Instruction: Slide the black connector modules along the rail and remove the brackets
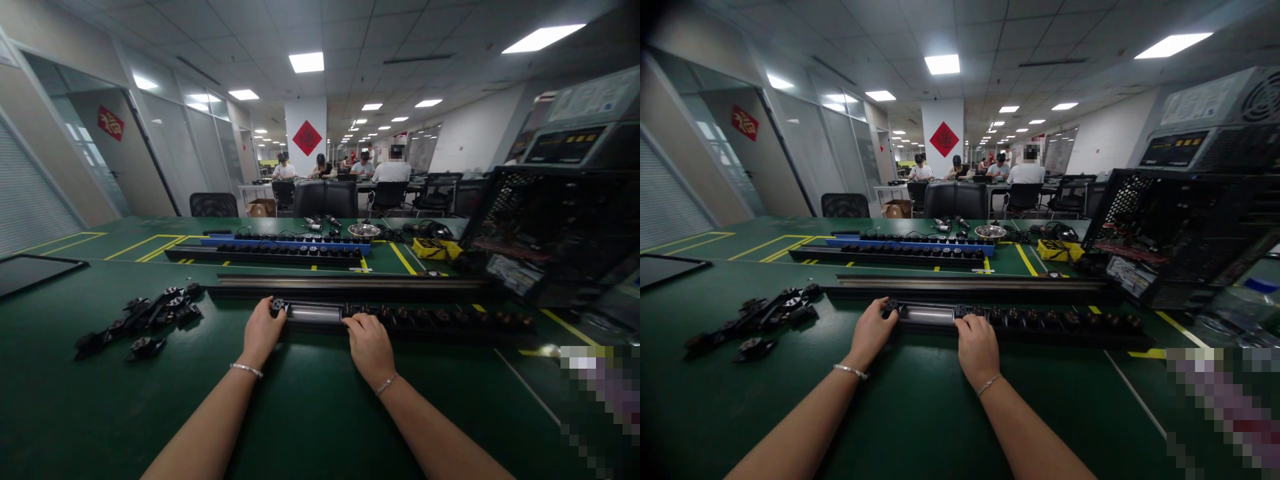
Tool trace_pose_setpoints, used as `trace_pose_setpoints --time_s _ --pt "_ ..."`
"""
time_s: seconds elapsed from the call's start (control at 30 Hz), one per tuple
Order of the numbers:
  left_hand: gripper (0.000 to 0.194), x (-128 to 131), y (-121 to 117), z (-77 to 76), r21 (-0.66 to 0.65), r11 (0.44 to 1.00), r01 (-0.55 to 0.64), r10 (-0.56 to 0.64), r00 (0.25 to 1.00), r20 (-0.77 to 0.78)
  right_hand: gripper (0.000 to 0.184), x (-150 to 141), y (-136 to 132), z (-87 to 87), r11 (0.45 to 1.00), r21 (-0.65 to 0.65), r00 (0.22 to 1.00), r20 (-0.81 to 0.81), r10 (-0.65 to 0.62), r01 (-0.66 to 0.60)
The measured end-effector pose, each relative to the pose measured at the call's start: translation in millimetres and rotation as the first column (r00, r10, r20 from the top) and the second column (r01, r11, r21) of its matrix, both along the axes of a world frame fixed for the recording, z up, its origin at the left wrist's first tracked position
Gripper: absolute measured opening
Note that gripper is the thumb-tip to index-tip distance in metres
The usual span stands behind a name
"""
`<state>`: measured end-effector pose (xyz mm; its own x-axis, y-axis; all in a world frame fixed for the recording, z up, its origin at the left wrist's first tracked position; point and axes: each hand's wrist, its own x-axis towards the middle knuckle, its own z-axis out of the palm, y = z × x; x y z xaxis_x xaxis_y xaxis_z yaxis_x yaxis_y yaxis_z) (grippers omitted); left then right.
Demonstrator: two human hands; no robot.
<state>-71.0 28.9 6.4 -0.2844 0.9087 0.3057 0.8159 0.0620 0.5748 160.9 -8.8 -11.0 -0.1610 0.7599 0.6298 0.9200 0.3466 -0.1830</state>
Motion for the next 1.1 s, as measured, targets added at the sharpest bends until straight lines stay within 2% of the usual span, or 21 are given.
trace_pose_setpoints --time_s 0.53,1.1 --pt "0.030 -16 4 -1.0 0.007 1.000 -0.029 0.028 0.997 0.068 0.026 1 -1 0.9 1.000 0.011 1.000 0.013 -0.002 0.002" --pt "0.024 -30 4 2.6 -0.050 0.996 -0.072 0.072 0.997 -0.008 0.028 1 -1 0.2 1.000 -0.012 1.000 0.020 -0.003 0.003"
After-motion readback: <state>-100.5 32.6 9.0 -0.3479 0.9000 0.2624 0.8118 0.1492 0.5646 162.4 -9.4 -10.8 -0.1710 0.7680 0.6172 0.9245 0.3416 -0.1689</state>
